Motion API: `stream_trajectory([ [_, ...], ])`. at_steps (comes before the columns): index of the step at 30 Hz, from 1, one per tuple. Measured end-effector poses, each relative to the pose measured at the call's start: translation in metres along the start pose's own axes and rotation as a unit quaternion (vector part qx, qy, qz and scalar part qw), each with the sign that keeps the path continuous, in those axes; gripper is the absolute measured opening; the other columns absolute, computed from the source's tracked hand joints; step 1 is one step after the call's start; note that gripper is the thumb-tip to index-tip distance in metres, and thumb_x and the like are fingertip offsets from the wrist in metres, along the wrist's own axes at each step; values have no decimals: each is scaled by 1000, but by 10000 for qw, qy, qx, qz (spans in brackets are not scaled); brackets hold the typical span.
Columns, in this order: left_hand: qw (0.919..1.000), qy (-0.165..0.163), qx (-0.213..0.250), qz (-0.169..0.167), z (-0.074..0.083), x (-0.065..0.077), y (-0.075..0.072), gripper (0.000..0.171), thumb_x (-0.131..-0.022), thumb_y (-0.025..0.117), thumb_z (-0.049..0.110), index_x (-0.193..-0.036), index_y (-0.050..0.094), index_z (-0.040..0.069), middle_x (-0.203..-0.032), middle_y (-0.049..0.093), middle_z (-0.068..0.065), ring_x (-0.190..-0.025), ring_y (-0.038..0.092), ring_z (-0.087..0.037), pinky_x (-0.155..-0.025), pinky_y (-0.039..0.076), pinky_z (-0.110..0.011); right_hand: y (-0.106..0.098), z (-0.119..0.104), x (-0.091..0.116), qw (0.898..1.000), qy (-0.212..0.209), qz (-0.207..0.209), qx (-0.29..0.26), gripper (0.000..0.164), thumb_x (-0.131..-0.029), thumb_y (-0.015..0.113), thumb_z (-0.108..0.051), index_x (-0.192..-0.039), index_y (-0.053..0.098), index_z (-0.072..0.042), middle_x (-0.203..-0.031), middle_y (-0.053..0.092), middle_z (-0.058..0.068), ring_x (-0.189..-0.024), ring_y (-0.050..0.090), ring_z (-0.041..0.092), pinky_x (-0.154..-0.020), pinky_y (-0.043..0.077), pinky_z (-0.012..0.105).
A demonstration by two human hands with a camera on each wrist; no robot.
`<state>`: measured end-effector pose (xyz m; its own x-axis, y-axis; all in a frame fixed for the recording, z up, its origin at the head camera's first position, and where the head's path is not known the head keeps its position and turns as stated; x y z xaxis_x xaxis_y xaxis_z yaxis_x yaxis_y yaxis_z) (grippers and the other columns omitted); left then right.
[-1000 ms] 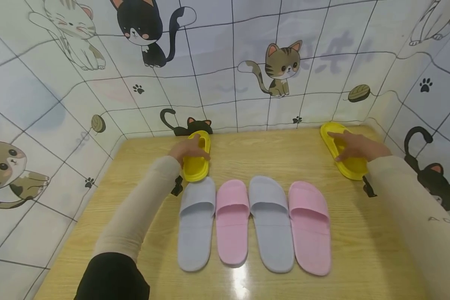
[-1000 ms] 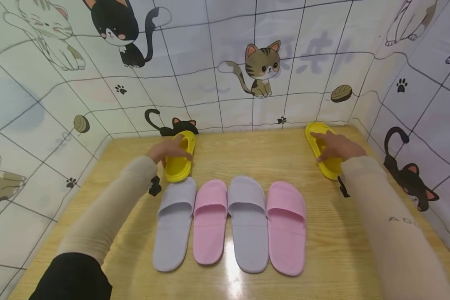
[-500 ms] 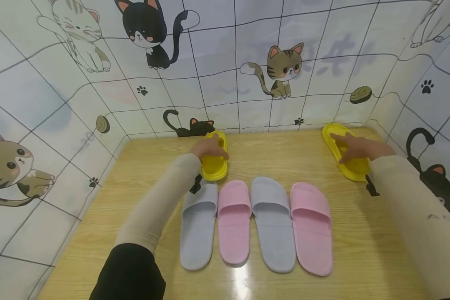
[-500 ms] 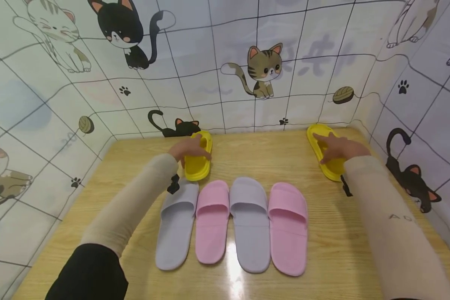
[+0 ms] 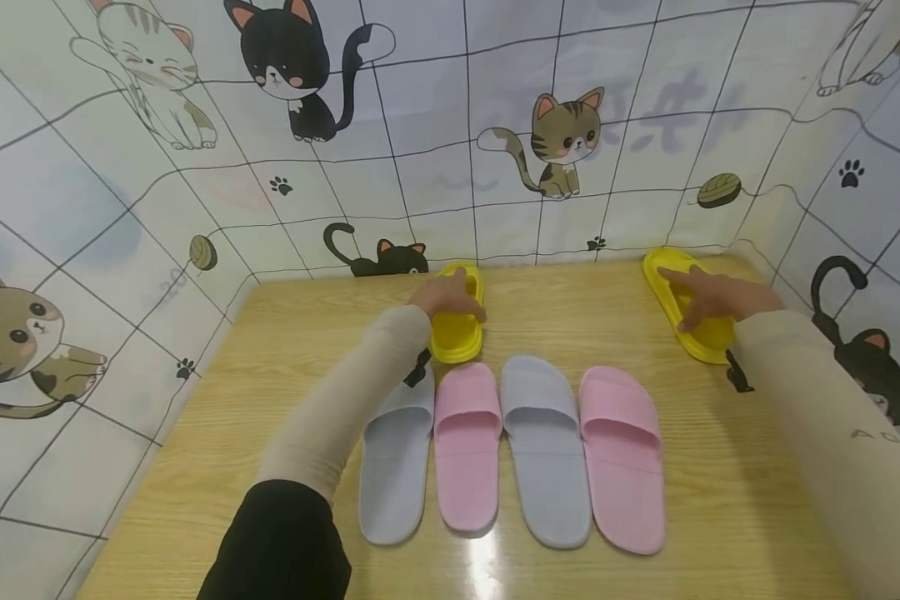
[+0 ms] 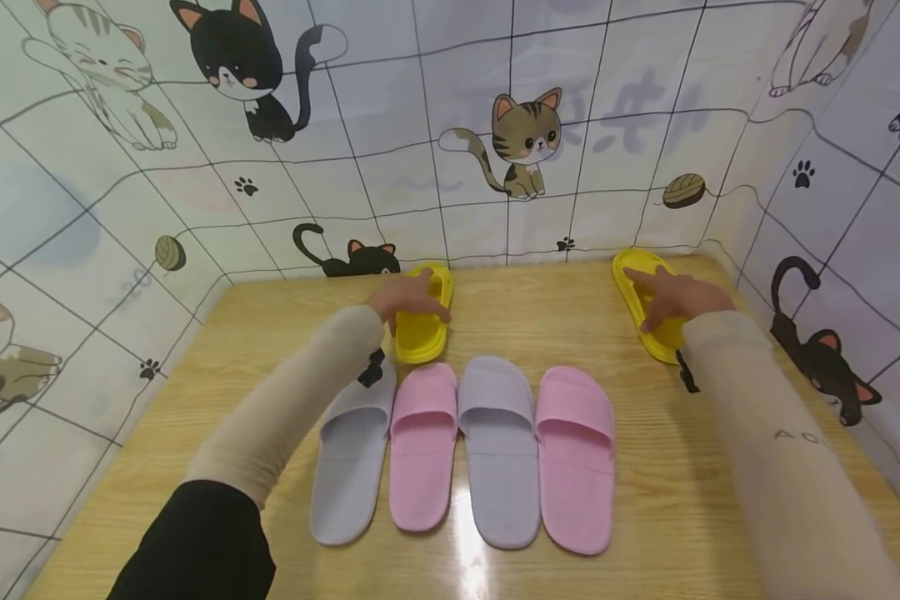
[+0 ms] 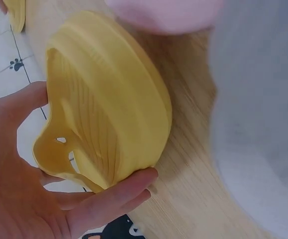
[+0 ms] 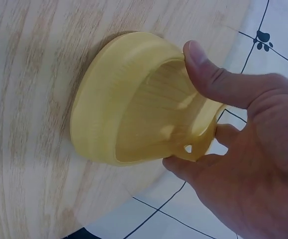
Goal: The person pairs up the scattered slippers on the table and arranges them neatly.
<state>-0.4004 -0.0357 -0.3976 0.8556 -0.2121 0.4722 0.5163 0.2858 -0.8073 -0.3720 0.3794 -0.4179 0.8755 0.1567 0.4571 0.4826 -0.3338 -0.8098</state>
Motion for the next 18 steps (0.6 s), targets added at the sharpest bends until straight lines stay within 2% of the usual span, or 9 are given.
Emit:
stream_trajectory([
  [5, 9999, 131, -8, 75, 13, -3, 4, 106, -89, 72, 49, -167, 8, 17, -162, 40, -14, -140, 46, -33, -121, 40, -50, 1, 2, -2, 9998, -125, -168, 73, 114, -85, 81, -12, -165, 0, -10, -157, -16, 47, -139, -3, 75, -111, 8, 85],
  [9, 9999, 114, -44, 100, 21, -7, 8, 106, -89, 73, 49, -167, 9, 18, -162, 42, -12, -140, 47, -31, -121, 41, -48, 3, 4, -1, 9994, -132, -319, 18, 116, -83, 80, -5, -164, -3, -8, -155, -21, 49, -139, -6, 75, -111, 9, 85],
  [18, 9998, 33, -193, -102, 37, -11, 17, 106, -92, 68, 50, -167, 1, 17, -159, 46, -13, -133, 52, -27, -119, 43, -43, 0, 1, -1, 9997, -9, -46, 220, 117, -82, 84, -16, -166, 4, -13, -159, -12, 45, -139, -1, 76, -111, 9, 85],
])
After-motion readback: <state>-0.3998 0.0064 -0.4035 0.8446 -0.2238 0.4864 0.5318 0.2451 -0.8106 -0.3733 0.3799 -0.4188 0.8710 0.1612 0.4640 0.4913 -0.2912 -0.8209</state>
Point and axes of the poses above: each hand's wrist, its own x-axis away from the middle knuckle, its own y-axis out of the palm, z = x × y, the point moved 7 cm from there along -x, towards the middle knuckle
